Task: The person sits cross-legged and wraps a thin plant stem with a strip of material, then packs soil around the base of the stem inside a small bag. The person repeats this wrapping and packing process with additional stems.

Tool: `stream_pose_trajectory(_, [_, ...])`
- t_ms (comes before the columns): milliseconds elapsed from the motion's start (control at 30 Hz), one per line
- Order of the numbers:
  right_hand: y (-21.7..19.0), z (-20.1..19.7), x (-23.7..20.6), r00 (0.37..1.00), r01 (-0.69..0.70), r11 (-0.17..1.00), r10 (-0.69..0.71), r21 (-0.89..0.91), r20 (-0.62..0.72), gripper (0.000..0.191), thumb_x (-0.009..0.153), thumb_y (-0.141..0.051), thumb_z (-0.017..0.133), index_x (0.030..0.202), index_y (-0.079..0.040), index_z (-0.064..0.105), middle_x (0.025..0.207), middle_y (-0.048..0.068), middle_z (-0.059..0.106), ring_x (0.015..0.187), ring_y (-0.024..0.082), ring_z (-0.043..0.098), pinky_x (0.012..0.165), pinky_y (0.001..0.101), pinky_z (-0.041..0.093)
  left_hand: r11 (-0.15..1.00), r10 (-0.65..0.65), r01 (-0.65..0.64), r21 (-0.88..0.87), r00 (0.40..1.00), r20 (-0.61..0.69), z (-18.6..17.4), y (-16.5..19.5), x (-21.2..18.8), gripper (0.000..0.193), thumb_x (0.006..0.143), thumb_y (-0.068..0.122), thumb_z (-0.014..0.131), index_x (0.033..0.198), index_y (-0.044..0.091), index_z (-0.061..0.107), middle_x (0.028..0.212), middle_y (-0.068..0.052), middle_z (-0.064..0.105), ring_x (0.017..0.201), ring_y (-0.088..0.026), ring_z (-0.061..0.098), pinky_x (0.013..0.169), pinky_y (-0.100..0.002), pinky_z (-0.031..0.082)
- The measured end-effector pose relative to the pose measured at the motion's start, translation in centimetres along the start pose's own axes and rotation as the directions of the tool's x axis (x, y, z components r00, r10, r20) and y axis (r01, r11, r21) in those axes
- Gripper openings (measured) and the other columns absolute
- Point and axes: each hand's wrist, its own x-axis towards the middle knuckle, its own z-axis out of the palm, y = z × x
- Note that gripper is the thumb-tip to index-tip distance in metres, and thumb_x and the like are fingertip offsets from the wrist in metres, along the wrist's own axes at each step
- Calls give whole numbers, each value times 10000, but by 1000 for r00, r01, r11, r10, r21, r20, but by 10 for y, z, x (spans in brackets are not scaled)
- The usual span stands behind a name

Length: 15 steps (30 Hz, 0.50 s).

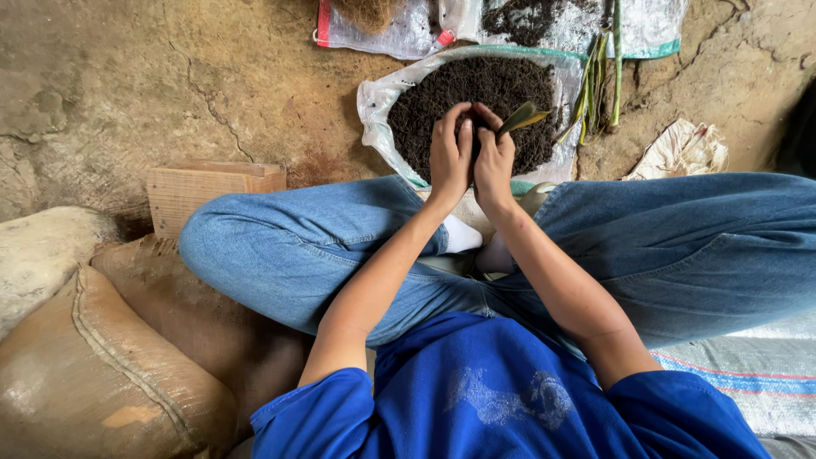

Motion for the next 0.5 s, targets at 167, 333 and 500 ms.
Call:
stream_pose_trajectory(167, [1,1,-3,999,-32,999,32,10,-17,401,1071,-74,419,1421,8,597,1359,115,654,1222,191,628,1072,317,502,996,-85,88,-23,993,83,-2,3,-2,359,1119,297,436,1396,144,606,1279,-154,624,1152,-309,658,942,-411,553])
stream_pose_trajectory(333, [-10,-5,9,994,-106,980,111,168,-23,576,1087,-412,434,1534,-49,433,1396,146,631,1297,232,592,1124,358,472,997,40,-49,55,986,165,-6,17,5,334,1059,311,548,1335,163,665,1226,-118,664,1044,-300,709,886,-395,586])
stream_pose_trajectory(500, [-16,-13,18,990,-140,924,118,356,83,806,1041,-648,400,1628,-100,329,1503,165,555,1370,268,513,1199,394,387,985,158,-165,50,980,123,-13,34,5,273,1021,283,647,1244,134,699,1206,-113,704,1047,-329,731,887,-407,592])
